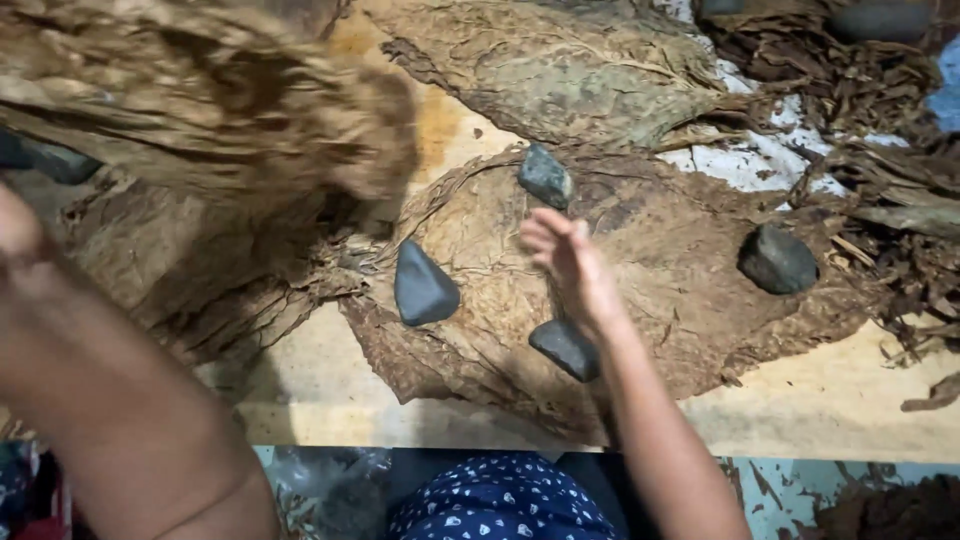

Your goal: The person presses large dried leaves on a wooden table using several smooth stones. They repeatedly lift and reposition the stones to apply pressure across different areas of the leaves.

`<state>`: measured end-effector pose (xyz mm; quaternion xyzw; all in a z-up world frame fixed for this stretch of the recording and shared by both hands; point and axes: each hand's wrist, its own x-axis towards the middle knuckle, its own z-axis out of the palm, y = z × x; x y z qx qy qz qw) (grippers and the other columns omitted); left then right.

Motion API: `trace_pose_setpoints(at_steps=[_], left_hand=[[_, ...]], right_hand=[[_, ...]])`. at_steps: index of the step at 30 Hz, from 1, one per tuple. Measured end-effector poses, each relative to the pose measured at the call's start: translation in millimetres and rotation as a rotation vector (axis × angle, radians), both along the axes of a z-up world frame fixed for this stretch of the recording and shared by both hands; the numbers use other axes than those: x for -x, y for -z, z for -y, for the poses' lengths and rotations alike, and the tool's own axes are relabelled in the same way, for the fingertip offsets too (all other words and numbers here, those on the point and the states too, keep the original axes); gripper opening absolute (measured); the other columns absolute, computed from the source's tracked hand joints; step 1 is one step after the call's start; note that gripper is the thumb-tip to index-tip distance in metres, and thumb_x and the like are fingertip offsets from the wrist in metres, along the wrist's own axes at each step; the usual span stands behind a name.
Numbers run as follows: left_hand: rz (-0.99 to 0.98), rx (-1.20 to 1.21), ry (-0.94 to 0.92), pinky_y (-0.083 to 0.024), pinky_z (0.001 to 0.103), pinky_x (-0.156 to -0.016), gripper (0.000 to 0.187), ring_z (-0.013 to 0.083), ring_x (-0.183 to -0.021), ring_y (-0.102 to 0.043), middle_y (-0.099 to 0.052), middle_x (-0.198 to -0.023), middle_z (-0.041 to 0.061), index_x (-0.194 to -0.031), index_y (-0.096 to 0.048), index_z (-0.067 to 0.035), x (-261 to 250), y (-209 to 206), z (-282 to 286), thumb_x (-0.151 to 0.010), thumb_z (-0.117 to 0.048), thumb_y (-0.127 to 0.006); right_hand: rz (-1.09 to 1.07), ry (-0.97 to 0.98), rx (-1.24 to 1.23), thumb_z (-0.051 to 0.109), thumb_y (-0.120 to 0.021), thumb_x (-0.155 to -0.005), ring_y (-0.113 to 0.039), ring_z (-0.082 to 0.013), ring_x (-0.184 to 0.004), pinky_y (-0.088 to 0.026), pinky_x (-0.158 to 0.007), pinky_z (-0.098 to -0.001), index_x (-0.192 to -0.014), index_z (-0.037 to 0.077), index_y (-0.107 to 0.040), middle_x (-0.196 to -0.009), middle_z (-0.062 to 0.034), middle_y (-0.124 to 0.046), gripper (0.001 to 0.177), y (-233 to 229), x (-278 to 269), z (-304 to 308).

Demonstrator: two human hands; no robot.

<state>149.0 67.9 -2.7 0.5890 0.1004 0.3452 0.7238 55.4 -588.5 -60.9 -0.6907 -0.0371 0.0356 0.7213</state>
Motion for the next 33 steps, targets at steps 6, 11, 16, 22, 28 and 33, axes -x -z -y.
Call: trace_pose_setpoints(at_steps=[6,11,16,22,28,33], left_hand=[[-0.086,0.176,0.094,-0.059,0.052,-0.083,0.038,0.0326,-0.095,-0.071,-0.074,-0.109,0.013,-0.111,-0.061,-0.014,6,19,100,-0.087,-0.043,-0.057],[-0.184,0.347,0.166,-0.059,0.057,-0.075,0.039,0.0389,-0.090,-0.072,-0.073,-0.108,0.017,-0.112,-0.056,-0.011,43,35,274,-0.089,-0.042,-0.061],[-0.294,0.524,0.232,-0.060,0.062,-0.067,0.042,0.0453,-0.084,-0.073,-0.072,-0.106,0.021,-0.113,-0.051,-0.009,98,39,405,-0.091,-0.042,-0.065],[-0.470,0.340,0.261,-0.061,0.049,-0.064,0.028,0.0361,-0.076,-0.073,-0.071,-0.092,0.023,-0.103,-0.052,-0.001,113,141,402,-0.094,-0.023,-0.068],[-0.655,0.174,0.330,-0.066,0.037,-0.070,0.035,0.0181,-0.085,-0.068,-0.054,-0.091,0.009,-0.101,-0.047,-0.004,121,45,420,-0.090,-0.032,-0.064],[-0.601,-0.152,0.487,-0.052,0.021,-0.058,0.033,0.0104,-0.067,-0.061,-0.057,-0.083,0.004,-0.086,-0.055,-0.008,106,36,401,-0.096,-0.040,-0.053]], right_hand=[[-0.209,-0.182,-0.924,0.080,-0.038,-0.078,-0.058,-0.0374,-0.123,-0.045,-0.102,-0.0521,-0.143,0.011,-0.047,-0.139,-0.0240,-0.054,0.096,-42,15,-27],[-0.252,0.458,-1.034,0.079,-0.057,-0.062,-0.053,-0.0413,-0.129,-0.037,-0.110,-0.0629,-0.142,0.007,-0.050,-0.143,-0.0224,-0.052,0.108,-53,26,18],[-0.276,0.858,-0.706,0.035,-0.084,-0.073,-0.073,-0.0363,-0.102,-0.060,-0.088,-0.0528,-0.125,0.008,-0.063,-0.118,-0.0162,-0.071,0.062,28,12,101],[0.070,1.062,-0.253,0.006,-0.086,-0.080,-0.069,-0.0367,-0.105,-0.059,-0.082,-0.0523,-0.130,0.003,-0.043,-0.118,-0.0177,-0.062,0.065,142,28,203],[0.018,0.891,0.784,0.026,-0.071,-0.090,-0.059,-0.0453,-0.107,-0.044,-0.090,-0.0465,-0.127,-0.008,-0.051,-0.116,-0.0331,-0.061,0.054,48,71,176],[0.230,0.853,1.284,0.026,-0.073,-0.103,-0.038,-0.0470,-0.118,-0.042,-0.092,-0.0565,-0.133,-0.006,-0.038,-0.130,-0.0328,-0.042,0.056,-24,82,100]])
